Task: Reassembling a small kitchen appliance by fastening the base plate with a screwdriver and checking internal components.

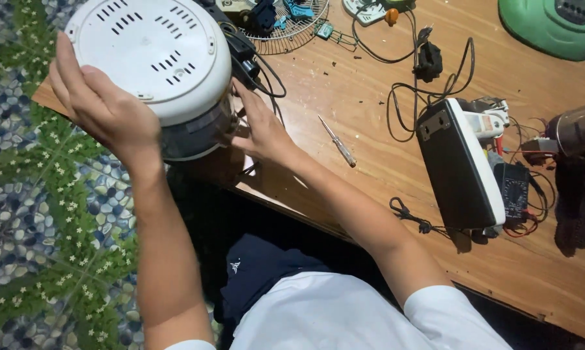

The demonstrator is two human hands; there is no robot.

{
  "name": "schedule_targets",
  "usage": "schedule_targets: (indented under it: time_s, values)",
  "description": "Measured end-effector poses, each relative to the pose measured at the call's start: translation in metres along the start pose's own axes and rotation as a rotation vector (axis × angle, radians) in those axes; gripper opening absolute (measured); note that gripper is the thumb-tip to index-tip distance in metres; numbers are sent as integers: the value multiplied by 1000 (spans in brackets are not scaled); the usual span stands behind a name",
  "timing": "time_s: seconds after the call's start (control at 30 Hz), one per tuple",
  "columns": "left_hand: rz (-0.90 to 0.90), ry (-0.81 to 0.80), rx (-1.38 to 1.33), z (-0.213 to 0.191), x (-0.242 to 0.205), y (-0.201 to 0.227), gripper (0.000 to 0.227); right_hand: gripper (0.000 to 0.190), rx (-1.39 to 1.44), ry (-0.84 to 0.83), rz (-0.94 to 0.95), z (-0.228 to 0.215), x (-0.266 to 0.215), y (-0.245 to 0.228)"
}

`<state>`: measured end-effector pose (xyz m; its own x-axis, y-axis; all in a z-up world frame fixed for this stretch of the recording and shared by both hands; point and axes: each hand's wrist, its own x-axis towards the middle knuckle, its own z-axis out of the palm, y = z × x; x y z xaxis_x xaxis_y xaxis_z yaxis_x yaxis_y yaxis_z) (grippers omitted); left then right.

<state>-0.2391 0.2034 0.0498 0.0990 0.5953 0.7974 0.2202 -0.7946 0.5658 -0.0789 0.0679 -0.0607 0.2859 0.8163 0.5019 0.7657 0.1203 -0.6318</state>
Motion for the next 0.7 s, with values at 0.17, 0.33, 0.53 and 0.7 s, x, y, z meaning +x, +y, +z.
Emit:
schedule_targets:
  time_s: [0.17,0.33,0.53,0.7]
  values:
    - [24,16,-1,-6,-9,7,38,56,57,-112,-55,-47,-15,-4]
    - [40,33,-79,-16,-8,-13,38,34,-13,-127,239,-96,-26,-4]
    - [-53,25,-65,-27,-13,-4,40,30,-174,-24,523,-114,-12,25]
    - [-88,8,-56,-33,-20,12,41,33,-220,118,339,-104,17,86]
